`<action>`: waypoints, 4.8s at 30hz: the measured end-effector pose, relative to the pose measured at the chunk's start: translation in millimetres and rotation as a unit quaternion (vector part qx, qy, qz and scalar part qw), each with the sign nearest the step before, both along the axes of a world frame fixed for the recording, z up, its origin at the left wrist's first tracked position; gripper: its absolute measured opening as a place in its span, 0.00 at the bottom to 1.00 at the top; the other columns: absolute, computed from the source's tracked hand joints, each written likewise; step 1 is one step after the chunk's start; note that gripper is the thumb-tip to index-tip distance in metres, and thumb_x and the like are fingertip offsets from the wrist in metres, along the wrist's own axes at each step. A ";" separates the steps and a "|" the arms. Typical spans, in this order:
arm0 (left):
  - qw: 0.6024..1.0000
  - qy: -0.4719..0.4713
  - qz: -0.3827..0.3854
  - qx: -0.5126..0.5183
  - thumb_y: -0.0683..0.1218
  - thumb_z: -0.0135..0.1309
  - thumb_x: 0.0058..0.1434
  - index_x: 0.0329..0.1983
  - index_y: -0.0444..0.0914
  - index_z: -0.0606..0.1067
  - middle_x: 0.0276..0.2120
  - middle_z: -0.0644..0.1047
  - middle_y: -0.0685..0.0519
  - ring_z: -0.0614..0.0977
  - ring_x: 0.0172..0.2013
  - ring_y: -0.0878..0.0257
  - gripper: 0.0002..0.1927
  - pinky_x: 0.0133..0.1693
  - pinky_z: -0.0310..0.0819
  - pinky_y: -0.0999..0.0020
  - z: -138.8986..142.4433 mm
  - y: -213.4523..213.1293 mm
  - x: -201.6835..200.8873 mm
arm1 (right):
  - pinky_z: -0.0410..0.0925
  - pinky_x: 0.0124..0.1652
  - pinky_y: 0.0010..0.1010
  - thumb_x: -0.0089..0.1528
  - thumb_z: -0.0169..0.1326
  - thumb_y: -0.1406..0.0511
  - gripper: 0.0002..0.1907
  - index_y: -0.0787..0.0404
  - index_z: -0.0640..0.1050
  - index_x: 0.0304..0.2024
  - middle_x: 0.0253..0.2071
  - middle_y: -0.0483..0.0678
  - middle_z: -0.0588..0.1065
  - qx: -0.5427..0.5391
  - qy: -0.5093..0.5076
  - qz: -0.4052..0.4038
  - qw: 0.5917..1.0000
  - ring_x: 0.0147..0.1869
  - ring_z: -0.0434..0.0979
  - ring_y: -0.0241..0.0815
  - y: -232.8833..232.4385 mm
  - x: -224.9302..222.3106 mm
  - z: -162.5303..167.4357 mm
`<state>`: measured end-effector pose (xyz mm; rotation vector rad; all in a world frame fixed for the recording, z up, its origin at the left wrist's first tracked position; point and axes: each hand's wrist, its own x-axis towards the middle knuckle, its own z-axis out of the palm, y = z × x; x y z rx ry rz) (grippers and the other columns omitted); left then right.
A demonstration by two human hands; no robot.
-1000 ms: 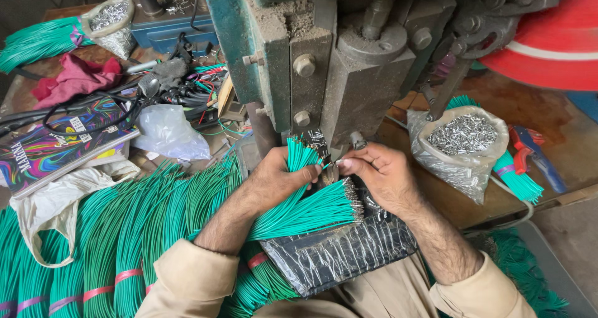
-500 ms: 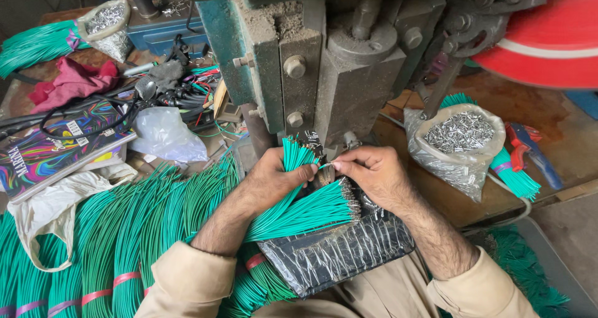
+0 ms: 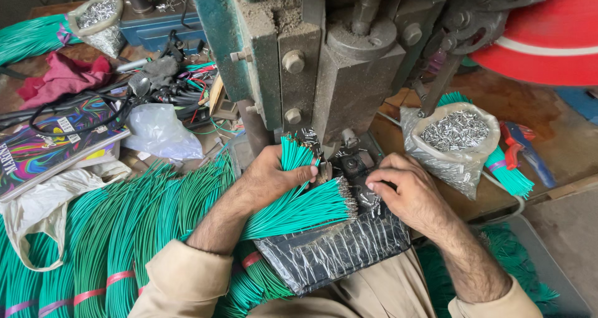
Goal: The person holds a bundle of green insulated wires and attaches metal terminal connectors to their ends using a bench-mounted press. They insert a terminal into the press die, place a stripped wire end in it, operate the press to crimp the terminal, and set the finished wire aside, repeating the cycle.
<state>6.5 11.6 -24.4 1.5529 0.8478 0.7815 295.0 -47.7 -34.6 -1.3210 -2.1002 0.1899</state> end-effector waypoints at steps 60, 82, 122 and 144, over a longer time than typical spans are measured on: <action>0.999 0.037 0.013 -0.001 0.44 0.60 0.63 0.42 0.35 0.79 0.29 0.81 0.56 0.81 0.32 0.69 0.08 0.37 0.77 0.71 -0.5 -1.6 -5.4 | 0.75 0.48 0.24 0.68 0.53 0.72 0.07 0.67 0.78 0.47 0.42 0.48 0.81 -0.157 0.377 0.058 0.911 0.46 0.81 0.34 20.4 -20.3 -15.8; 0.999 0.050 0.014 0.015 0.47 0.59 0.64 0.40 0.34 0.80 0.28 0.80 0.56 0.80 0.29 0.70 0.10 0.34 0.76 0.71 2.7 -2.0 -4.6 | 0.73 0.40 0.23 0.63 0.61 0.68 0.06 0.65 0.84 0.40 0.34 0.44 0.83 -0.153 0.291 0.052 0.943 0.39 0.79 0.28 40.5 -48.1 -19.8; 0.999 0.023 0.015 0.022 0.48 0.60 0.63 0.42 0.35 0.80 0.29 0.81 0.56 0.80 0.31 0.70 0.11 0.36 0.77 0.71 2.3 -2.1 -3.9 | 0.76 0.46 0.24 0.65 0.58 0.69 0.08 0.68 0.81 0.44 0.39 0.48 0.83 -0.167 0.346 0.068 0.921 0.44 0.83 0.34 36.3 -45.5 -18.8; 0.999 0.034 0.017 0.015 0.49 0.60 0.65 0.39 0.34 0.81 0.28 0.81 0.57 0.79 0.31 0.71 0.11 0.35 0.76 0.71 4.6 -2.9 -4.8 | 0.74 0.40 0.26 0.63 0.58 0.71 0.08 0.67 0.83 0.44 0.41 0.48 0.82 -0.176 0.323 0.080 0.926 0.41 0.82 0.35 8.6 -23.6 -1.3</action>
